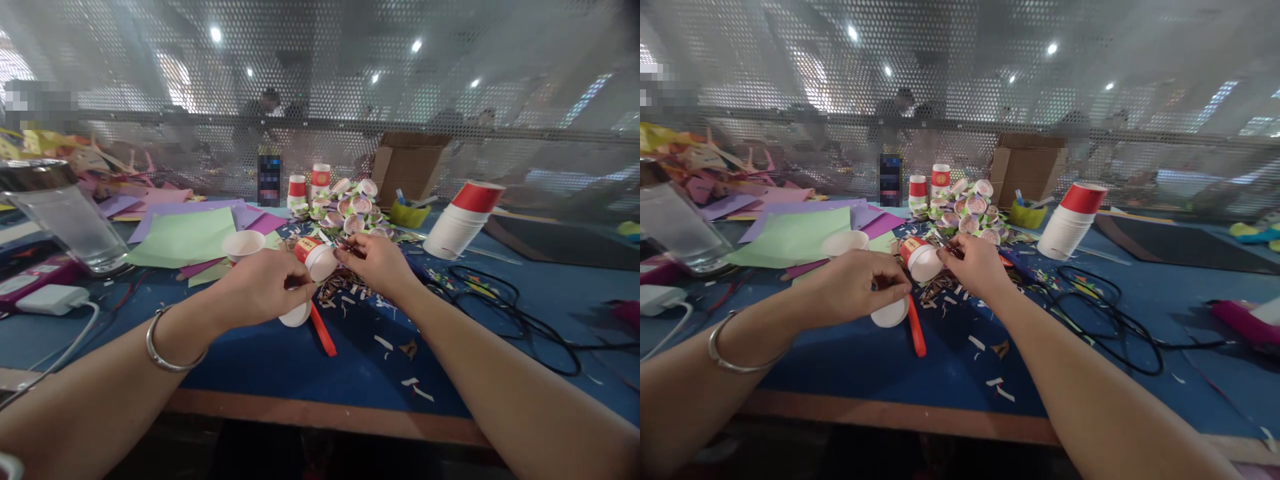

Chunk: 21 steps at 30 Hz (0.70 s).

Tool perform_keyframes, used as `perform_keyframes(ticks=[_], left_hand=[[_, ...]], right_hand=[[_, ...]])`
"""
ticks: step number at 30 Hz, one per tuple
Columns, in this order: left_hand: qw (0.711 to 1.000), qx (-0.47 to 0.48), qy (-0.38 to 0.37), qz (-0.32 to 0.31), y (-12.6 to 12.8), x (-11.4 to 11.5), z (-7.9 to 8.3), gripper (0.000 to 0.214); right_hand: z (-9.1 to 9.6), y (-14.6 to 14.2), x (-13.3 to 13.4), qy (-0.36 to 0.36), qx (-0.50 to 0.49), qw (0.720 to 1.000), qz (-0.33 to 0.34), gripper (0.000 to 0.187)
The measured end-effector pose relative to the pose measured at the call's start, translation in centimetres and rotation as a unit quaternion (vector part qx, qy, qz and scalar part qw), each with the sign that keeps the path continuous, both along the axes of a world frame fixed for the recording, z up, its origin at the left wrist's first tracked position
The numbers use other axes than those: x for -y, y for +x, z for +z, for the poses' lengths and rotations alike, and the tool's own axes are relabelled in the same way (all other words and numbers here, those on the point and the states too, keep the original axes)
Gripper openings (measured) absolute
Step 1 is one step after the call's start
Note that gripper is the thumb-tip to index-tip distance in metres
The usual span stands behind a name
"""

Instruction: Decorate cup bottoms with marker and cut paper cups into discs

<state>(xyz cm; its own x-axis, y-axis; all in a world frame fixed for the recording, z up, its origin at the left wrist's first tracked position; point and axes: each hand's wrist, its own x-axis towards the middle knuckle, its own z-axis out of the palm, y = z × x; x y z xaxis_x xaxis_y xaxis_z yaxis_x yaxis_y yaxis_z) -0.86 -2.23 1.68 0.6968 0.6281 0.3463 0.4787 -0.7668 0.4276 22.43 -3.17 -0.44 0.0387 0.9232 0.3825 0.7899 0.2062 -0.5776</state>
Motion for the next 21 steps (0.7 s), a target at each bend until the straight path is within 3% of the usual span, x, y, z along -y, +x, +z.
perform_keyframes(ticks=[5, 10, 13, 17, 19, 21], left_hand=[[0.992, -0.055, 0.072, 0.082, 0.1, -0.5, 0.4, 0.02], [0.994, -0.012, 0.073, 0.084, 0.2, -0.9, 0.1, 0.018], [0.994, 0.021, 0.071, 0.08, 0.4, -0.7, 0.0, 0.016], [0.994, 0.047, 0.069, 0.074, 0.6, -0.5, 0.2, 0.013], [0.993, 0.049, 0.074, 0.075, 0.6, -0.5, 0.2, 0.016], [0.993, 0.052, 0.075, 0.07, 0.6, -0.5, 0.1, 0.017]], right_hand=[[-0.1, -0.3, 0.0, 0.022, 0.01, 1.0, 0.0, 0.016], [0.5, 0.9, 0.0, 0.087, -0.015, 0.995, -0.036, 0.016], [2.1, 3.1, -0.1, 0.145, -0.051, 0.983, -0.104, 0.018], [5.9, 7.2, -0.4, 0.263, -0.092, 0.927, -0.251, 0.01], [8.0, 9.4, -0.3, 0.306, -0.093, 0.901, -0.292, 0.003], [9.7, 11.5, -0.1, 0.375, -0.051, 0.855, -0.356, 0.009]])
